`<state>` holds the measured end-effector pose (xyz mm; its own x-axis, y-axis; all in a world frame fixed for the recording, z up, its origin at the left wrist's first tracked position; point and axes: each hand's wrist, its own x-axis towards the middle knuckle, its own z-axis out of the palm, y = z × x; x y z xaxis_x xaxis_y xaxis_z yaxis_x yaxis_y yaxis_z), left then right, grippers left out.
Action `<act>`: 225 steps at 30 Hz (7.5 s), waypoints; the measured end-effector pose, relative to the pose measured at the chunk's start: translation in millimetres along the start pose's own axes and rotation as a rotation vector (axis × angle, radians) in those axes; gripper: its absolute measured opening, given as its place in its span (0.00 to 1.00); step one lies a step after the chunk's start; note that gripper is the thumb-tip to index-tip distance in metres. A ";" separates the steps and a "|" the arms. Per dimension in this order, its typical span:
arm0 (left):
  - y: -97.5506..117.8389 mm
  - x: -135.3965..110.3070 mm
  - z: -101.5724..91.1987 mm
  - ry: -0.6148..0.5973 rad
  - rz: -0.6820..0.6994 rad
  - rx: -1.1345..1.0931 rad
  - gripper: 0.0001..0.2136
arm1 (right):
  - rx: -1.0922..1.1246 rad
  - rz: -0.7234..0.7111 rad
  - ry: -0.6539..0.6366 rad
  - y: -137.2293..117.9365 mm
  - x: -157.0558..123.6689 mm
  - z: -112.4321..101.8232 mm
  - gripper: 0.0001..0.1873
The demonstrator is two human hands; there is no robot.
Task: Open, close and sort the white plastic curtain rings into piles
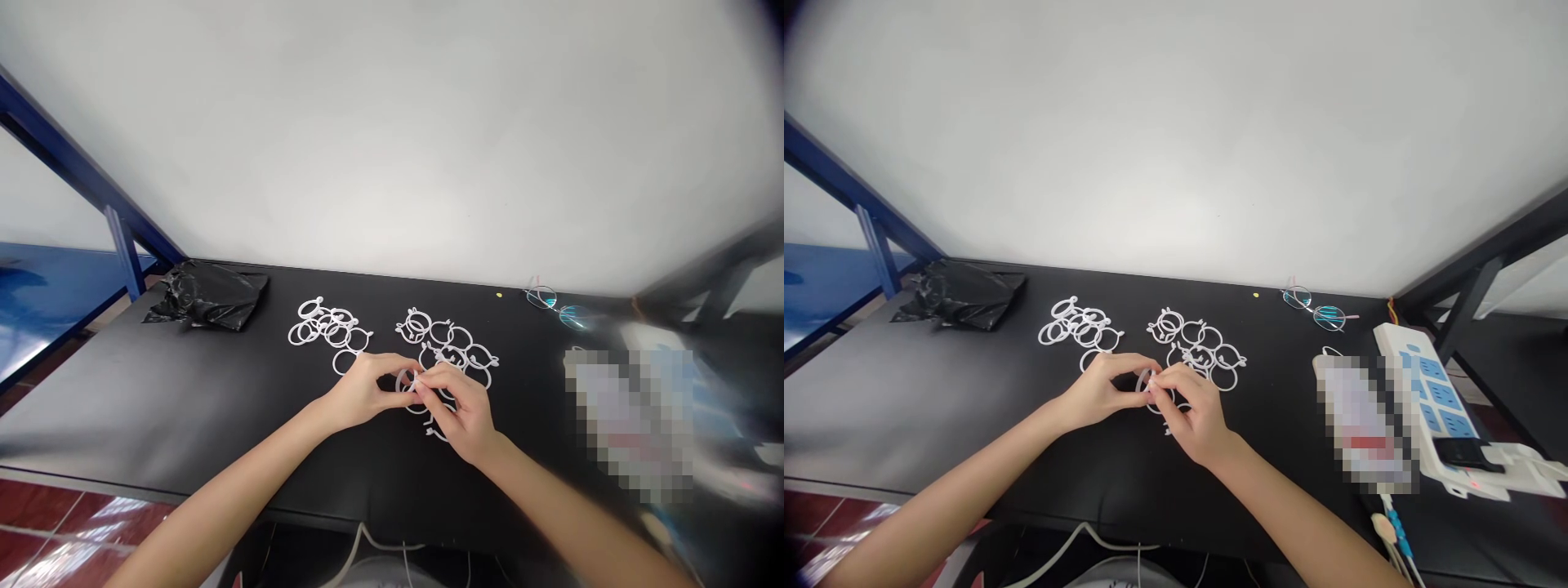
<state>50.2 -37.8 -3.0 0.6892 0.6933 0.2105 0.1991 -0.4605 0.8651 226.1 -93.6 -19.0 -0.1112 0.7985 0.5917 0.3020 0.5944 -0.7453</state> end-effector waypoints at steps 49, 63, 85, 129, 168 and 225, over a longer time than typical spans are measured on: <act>-0.9 4.5 -2.3 0.015 -0.334 -0.635 0.18 | -0.073 -0.079 -0.007 2.0 6.0 -8.8 0.16; -3.3 -6.2 11.0 0.176 -0.023 -0.249 0.18 | 0.091 0.087 0.037 1.0 -0.6 -3.2 0.07; -47.2 2.7 -42.2 0.362 0.120 0.740 0.12 | 0.038 0.281 0.226 14.2 4.1 -14.9 0.05; -28.0 3.2 -28.4 0.420 0.216 0.567 0.05 | -0.583 0.169 -0.396 50.2 78.8 -35.7 0.08; -13.5 43.3 -105.9 -0.102 -0.176 0.898 0.19 | -0.445 0.302 -0.301 41.9 92.4 -31.1 0.05; 41.0 45.5 -84.7 -0.281 0.005 0.256 0.15 | -0.253 -0.428 0.023 8.4 78.8 -9.0 0.14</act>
<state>30.7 21.7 80.6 0.8477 0.5280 0.0509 0.3380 -0.6117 0.7152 228.4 -26.6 24.1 -0.2555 0.4843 0.8367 0.4545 0.8240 -0.3382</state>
